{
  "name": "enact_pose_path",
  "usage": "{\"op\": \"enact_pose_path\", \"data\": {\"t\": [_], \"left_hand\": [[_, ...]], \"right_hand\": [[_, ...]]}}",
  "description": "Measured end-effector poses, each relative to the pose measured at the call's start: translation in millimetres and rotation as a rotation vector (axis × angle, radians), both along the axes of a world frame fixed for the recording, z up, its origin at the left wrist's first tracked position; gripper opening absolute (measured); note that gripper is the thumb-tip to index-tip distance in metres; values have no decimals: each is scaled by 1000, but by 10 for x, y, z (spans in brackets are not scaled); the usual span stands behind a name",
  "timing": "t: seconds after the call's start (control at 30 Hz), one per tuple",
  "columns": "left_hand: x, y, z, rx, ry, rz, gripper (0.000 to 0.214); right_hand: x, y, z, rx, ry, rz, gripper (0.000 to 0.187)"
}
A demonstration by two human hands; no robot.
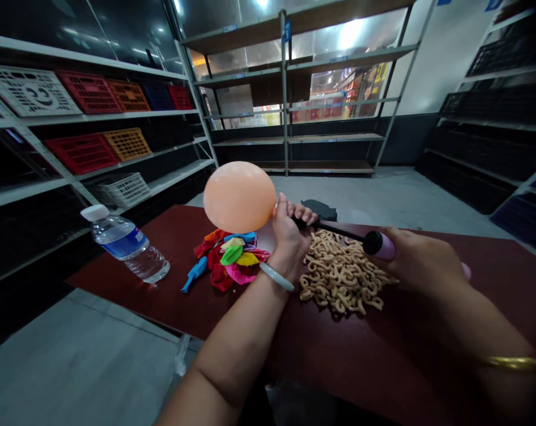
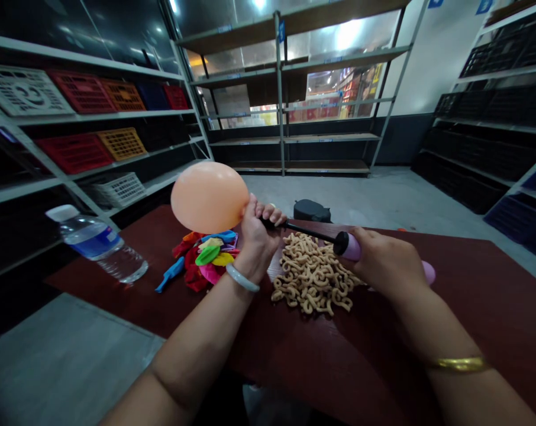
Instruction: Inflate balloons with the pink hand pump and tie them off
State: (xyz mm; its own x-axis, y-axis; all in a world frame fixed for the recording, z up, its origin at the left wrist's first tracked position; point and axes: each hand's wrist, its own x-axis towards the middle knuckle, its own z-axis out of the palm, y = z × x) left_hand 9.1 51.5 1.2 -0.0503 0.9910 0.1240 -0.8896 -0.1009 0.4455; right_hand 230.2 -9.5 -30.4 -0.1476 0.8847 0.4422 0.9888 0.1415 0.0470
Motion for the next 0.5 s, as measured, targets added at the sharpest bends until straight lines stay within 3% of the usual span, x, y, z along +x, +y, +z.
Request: {"op": "enact_pose_path", "data": {"t": [0.17, 0.27, 0.5], "left_hand": [[339, -164, -155, 10, -1, -140, 52], [499, -274, -240, 29, 16, -190, 51], [549, -339, -203, 19, 61, -143, 53]], "right_hand": [[-166, -76, -11, 72, -24, 7, 61], [-227, -97, -33, 107, -41, 42, 57], [-293, -92, -61, 83, 10, 112, 53]]}}
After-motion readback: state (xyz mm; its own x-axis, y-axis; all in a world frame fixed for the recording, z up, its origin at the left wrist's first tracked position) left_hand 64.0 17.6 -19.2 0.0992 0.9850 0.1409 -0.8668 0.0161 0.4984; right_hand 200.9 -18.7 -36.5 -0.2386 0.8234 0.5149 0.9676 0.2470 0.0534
